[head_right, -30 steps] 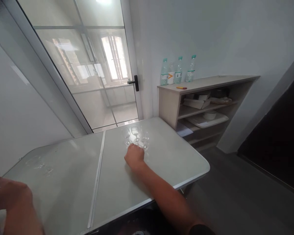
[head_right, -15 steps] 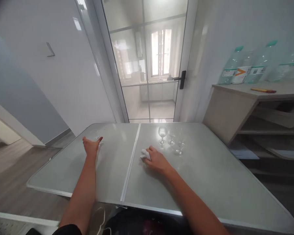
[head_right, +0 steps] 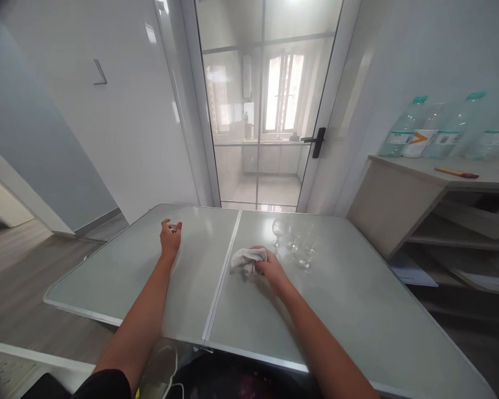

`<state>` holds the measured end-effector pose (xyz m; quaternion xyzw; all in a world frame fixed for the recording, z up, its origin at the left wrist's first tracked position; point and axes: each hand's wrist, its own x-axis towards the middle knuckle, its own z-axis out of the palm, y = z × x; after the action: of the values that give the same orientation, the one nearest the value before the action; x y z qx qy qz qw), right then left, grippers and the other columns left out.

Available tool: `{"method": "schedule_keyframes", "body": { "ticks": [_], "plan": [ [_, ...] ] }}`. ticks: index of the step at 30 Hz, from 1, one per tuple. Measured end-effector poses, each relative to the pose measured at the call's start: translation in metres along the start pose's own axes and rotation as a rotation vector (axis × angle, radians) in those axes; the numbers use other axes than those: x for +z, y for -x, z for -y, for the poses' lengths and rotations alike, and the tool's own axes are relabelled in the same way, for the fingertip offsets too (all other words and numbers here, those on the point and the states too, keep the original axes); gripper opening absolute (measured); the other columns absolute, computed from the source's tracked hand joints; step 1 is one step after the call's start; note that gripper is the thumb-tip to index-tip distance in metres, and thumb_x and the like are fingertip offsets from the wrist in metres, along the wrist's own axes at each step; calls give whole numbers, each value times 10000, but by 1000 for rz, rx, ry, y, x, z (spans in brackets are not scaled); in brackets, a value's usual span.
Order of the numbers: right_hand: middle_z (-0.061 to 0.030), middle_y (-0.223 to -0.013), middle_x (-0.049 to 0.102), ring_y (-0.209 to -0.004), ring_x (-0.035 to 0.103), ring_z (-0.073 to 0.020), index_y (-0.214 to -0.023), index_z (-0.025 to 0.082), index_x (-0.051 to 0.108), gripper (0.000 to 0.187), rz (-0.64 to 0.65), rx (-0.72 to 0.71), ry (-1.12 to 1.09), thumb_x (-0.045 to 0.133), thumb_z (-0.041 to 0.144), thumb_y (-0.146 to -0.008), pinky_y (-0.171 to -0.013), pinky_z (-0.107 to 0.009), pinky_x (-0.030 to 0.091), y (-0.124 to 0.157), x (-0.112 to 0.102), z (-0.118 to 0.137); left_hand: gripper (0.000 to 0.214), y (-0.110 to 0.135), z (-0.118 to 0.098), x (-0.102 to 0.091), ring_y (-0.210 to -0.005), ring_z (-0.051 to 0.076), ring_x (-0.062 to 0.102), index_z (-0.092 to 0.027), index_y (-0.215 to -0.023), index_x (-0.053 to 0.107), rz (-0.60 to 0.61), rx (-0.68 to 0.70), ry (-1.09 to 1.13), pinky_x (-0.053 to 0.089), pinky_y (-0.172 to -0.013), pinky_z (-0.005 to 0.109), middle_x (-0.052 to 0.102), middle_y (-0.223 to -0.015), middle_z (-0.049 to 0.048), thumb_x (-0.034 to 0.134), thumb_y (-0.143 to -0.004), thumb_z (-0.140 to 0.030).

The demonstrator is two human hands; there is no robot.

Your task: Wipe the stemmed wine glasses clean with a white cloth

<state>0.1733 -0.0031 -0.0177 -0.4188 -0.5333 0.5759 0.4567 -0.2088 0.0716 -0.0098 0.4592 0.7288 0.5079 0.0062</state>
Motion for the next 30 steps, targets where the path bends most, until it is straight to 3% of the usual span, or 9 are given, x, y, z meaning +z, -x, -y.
{"method": "schedule_keyframes", "body": {
  "ticks": [4, 8, 10, 14, 16, 19, 25, 27, 30],
  "plan": [
    [-23, -806, 680, -700, 586, -182, -964, 201, 681, 350, -32, 82, -278, 649, 204, -616, -613, -275, 457, 0, -2, 5, 523, 25, -29, 8, -696, 137, 642, -212, -1312, 502, 142, 229, 99, 512, -731, 270, 663, -978, 29, 604, -906, -526],
    [-64, -850, 703, -733, 617, -218, -905, 210, 681, 274, -46, 144, -401, 720, 421, -734, -638, -332, 492, -2, -1, 7, 573, 67, -64, 19, -628, 118, 618, -233, -1306, 559, 323, 536, 70, 488, -692, 257, 674, -944, 9, 659, -859, -579],
    [-41, -825, 686, -719, 603, -206, -905, 219, 664, 302, -161, 64, -317, 762, 428, -711, -635, -317, 471, -5, -3, 3, 592, 88, -79, 24, -620, 113, 614, -247, -1312, 584, 424, 656, 34, 471, -673, 250, 689, -950, 14, 655, -854, -615],
    [19, -791, 598, -729, 528, -161, -891, 239, 601, 188, -385, -294, -3, 702, 300, -745, -662, -266, 413, -8, -8, -1, 597, 115, -94, 34, -591, 106, 602, -261, -1283, 648, 580, 820, -8, 426, -631, 241, 713, -916, 14, 625, -853, -674],
    [29, -783, 570, -716, 496, -154, -954, 246, 605, 190, -340, -382, 155, 637, 236, -767, -667, -264, 397, -5, -10, 0, 619, 121, -95, 39, -597, 118, 606, -258, -1292, 665, 599, 868, -36, 388, -603, 239, 712, -839, 15, 621, -850, -689],
    [39, -769, 558, -669, 461, -148, -1118, 250, 617, 404, -119, -371, 298, 618, 160, -724, -661, -274, 382, 2, -8, 3, 653, 126, -91, 45, -608, 140, 611, -254, -1316, 669, 599, 930, -83, 341, -574, 246, 704, -774, 27, 607, -849, -707],
    [16, -918, 585, -811, 537, -177, -1515, 325, 410, 725, 127, -144, -55, 631, 296, -826, -781, -293, 429, 8, -6, 3, 630, 133, -94, 43, -656, 165, 631, -209, -1309, 667, 685, 1071, -49, 378, -610, 256, 733, -844, 89, 560, -896, -671],
    [19, -861, 568, -786, 534, -179, -1545, 319, 379, 716, 130, -105, -92, 607, 359, -868, -786, -302, 440, 8, -7, 3, 615, 136, -100, 40, -664, 170, 630, -195, -1292, 676, 720, 1043, -9, 390, -621, 259, 734, -863, 105, 578, -893, -654],
    [-14, -1041, 615, -911, 544, -207, -1529, 323, 419, 687, 59, -249, 40, 632, 392, -880, -920, -351, 434, 9, -9, 6, 611, 142, -111, 34, -620, 151, 589, -184, -1203, 716, 830, 830, 130, 386, -612, 250, 700, -764, 61, 611, -855, -674]
  ]
}}
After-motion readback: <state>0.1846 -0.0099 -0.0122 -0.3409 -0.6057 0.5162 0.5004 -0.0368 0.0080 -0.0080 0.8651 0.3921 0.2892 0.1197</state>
